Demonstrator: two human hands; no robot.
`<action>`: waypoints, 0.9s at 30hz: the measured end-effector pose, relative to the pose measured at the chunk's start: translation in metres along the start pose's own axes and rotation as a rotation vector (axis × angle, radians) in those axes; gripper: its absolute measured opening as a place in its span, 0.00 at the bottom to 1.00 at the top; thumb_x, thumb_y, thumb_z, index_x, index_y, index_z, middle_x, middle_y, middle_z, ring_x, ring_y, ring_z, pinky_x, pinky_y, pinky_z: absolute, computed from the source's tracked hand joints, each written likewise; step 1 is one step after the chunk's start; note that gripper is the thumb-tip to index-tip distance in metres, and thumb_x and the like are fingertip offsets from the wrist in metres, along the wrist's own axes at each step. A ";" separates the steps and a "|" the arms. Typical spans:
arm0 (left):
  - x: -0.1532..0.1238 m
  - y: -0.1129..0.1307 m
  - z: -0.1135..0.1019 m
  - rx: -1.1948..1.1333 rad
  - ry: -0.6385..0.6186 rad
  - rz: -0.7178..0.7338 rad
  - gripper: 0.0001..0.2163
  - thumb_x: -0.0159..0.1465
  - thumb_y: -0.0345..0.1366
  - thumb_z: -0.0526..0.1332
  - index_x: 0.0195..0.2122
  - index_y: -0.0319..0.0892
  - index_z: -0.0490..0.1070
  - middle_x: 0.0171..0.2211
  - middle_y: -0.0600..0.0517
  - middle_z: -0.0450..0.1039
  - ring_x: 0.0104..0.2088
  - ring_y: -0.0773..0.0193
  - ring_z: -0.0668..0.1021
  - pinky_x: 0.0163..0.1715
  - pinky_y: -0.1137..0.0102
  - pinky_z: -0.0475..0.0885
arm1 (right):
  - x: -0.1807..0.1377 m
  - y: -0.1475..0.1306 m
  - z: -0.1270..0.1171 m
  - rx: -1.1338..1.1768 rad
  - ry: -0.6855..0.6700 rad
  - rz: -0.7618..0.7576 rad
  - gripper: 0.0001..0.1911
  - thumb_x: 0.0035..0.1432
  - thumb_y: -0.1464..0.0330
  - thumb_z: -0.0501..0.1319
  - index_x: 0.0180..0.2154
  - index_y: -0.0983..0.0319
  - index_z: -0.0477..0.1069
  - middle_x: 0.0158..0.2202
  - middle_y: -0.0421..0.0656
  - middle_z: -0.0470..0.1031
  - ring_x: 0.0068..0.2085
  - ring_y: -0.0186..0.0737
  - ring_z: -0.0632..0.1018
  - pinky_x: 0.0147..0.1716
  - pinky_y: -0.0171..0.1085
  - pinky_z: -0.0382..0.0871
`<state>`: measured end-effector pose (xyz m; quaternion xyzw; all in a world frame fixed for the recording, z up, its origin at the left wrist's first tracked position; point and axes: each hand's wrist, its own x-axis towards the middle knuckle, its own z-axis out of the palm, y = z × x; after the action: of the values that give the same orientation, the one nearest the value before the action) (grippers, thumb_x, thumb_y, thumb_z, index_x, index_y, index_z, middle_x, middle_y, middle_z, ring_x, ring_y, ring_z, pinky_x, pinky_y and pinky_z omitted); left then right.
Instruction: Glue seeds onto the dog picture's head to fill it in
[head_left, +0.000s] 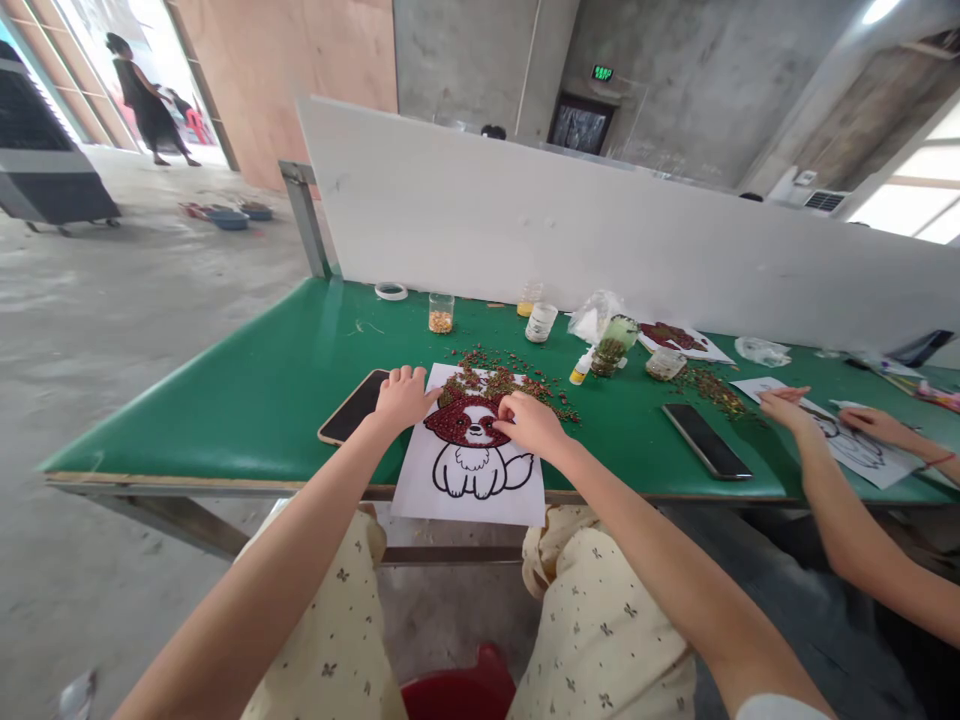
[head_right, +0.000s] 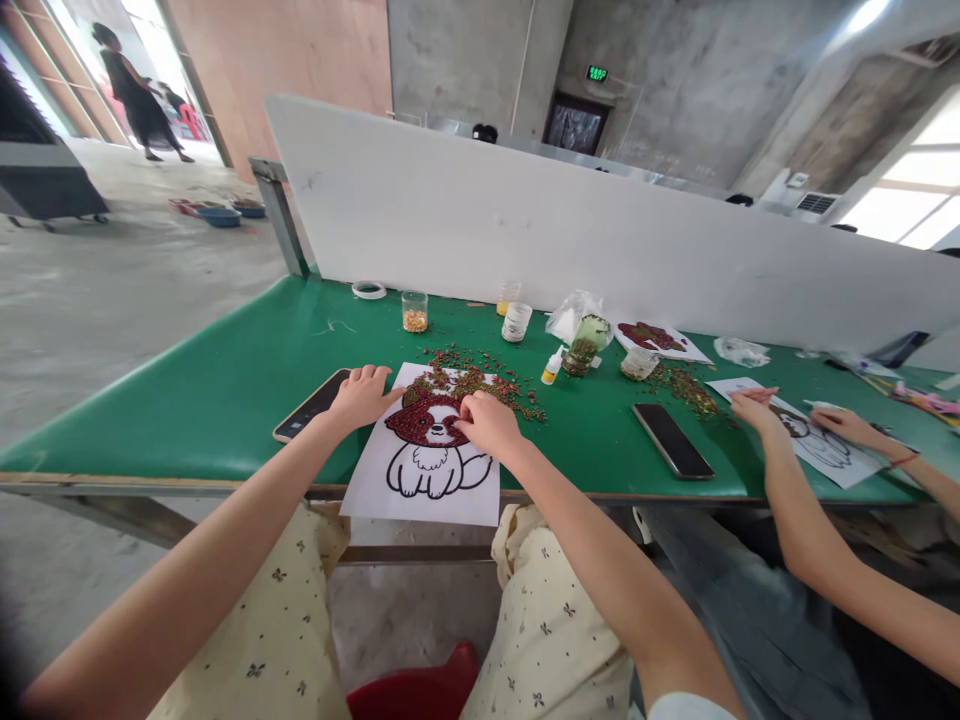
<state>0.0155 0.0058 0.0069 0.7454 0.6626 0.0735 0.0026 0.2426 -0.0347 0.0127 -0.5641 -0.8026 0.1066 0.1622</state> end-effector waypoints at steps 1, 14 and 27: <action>0.000 0.000 0.000 -0.003 0.000 -0.001 0.23 0.64 0.47 0.49 0.53 0.35 0.61 0.50 0.37 0.63 0.53 0.45 0.64 0.48 0.57 0.62 | 0.001 0.002 -0.003 -0.013 0.053 0.022 0.07 0.55 0.65 0.61 0.27 0.60 0.66 0.32 0.39 0.69 0.33 0.34 0.69 0.27 0.32 0.55; 0.005 -0.002 -0.002 -0.015 -0.025 0.015 0.19 0.62 0.39 0.50 0.52 0.38 0.63 0.51 0.39 0.63 0.53 0.47 0.63 0.49 0.58 0.61 | 0.017 0.115 -0.036 0.342 0.753 0.560 0.20 0.47 0.70 0.57 0.44 0.63 0.59 0.41 0.46 0.65 0.40 0.42 0.70 0.41 0.40 0.64; 0.004 0.003 -0.002 -0.002 -0.027 0.013 0.17 0.61 0.37 0.50 0.50 0.39 0.64 0.50 0.40 0.64 0.53 0.48 0.63 0.50 0.58 0.60 | 0.040 0.160 -0.015 0.176 0.561 0.749 0.33 0.42 0.59 0.64 0.51 0.64 0.61 0.53 0.56 0.62 0.53 0.54 0.66 0.48 0.44 0.61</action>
<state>0.0185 0.0088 0.0092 0.7507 0.6574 0.0642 0.0117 0.3752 0.0569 -0.0248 -0.8058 -0.4569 0.0688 0.3703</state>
